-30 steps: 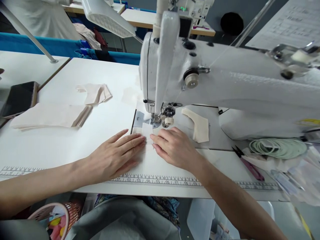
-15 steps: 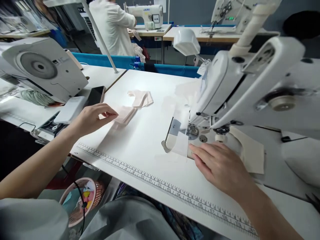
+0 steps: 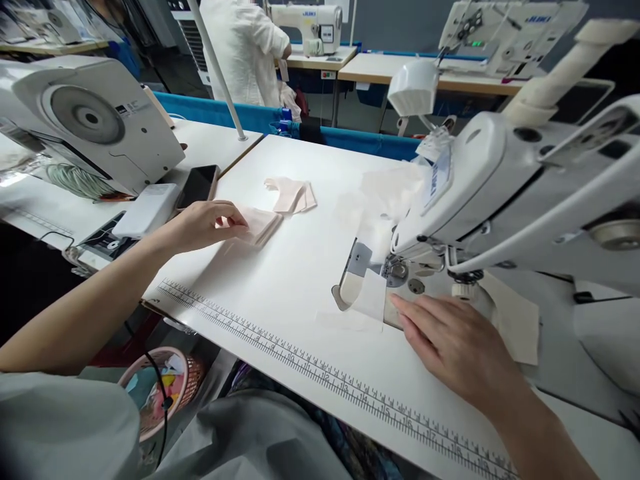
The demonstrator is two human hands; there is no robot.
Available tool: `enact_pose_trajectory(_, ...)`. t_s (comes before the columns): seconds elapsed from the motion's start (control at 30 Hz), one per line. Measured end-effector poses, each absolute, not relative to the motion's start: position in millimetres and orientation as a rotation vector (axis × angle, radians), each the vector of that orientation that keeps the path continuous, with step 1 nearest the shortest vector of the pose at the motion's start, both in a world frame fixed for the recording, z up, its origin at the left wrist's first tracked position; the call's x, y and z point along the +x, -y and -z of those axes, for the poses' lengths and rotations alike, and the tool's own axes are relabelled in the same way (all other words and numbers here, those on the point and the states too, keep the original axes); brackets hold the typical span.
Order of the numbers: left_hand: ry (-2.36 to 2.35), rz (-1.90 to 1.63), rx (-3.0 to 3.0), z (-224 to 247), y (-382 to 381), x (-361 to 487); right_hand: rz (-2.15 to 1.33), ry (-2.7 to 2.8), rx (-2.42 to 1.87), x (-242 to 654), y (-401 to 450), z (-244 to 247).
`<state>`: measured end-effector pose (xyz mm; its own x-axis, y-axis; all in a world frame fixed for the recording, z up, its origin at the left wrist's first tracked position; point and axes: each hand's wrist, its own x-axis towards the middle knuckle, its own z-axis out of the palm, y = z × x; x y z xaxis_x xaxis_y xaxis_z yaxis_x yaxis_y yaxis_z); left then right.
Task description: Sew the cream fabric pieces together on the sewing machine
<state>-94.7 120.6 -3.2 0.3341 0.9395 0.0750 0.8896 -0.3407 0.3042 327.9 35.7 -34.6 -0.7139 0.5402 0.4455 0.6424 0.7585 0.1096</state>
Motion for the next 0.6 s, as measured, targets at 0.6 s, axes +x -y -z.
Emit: enact_pose_trajectory(0.6,-1.379,-0.596,1.934,-3,-65,-59,0.4,2.585,-0.847,327,-35,31)
